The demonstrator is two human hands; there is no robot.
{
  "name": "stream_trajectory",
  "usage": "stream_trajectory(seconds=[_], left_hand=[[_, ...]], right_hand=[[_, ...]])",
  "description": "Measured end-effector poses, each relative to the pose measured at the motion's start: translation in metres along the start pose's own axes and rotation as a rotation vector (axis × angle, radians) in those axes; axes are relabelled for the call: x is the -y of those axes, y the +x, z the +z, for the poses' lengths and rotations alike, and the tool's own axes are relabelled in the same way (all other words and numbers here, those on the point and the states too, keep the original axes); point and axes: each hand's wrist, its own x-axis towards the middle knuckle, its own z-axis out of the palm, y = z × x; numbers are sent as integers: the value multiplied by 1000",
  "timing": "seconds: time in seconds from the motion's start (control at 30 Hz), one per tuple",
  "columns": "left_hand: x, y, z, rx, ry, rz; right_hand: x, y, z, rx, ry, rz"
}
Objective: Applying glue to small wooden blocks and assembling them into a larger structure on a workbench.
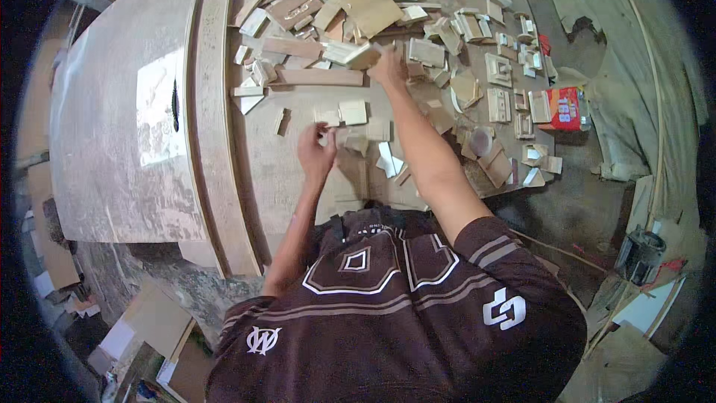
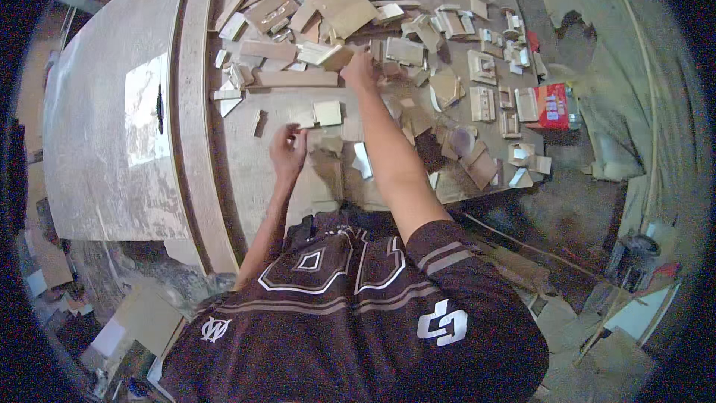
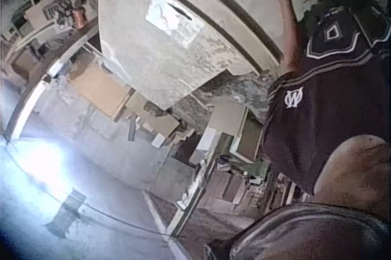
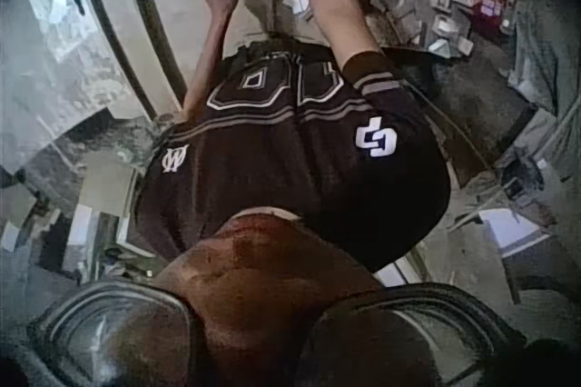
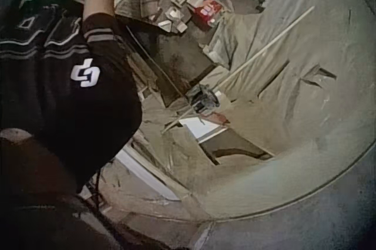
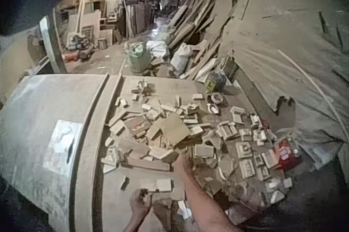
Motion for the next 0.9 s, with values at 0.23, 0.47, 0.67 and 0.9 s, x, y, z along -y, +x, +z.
stream_trajectory(seconds=[0.23, 0.47, 0.67, 0.9], left_hand=[[32, -91, -17, 331, 312, 300], [52, -102, -29, 552, 190, 327], [66, -117, -30, 543, -10, 362], [49, -130, -43, 492, 107, 348]], right_hand=[[10, -61, -78, 29, 36, -69], [-67, -212, -67, 374, 467, -156], [-98, -294, -19, 403, 268, -233], [-106, -326, 18, 155, 433, 4]])
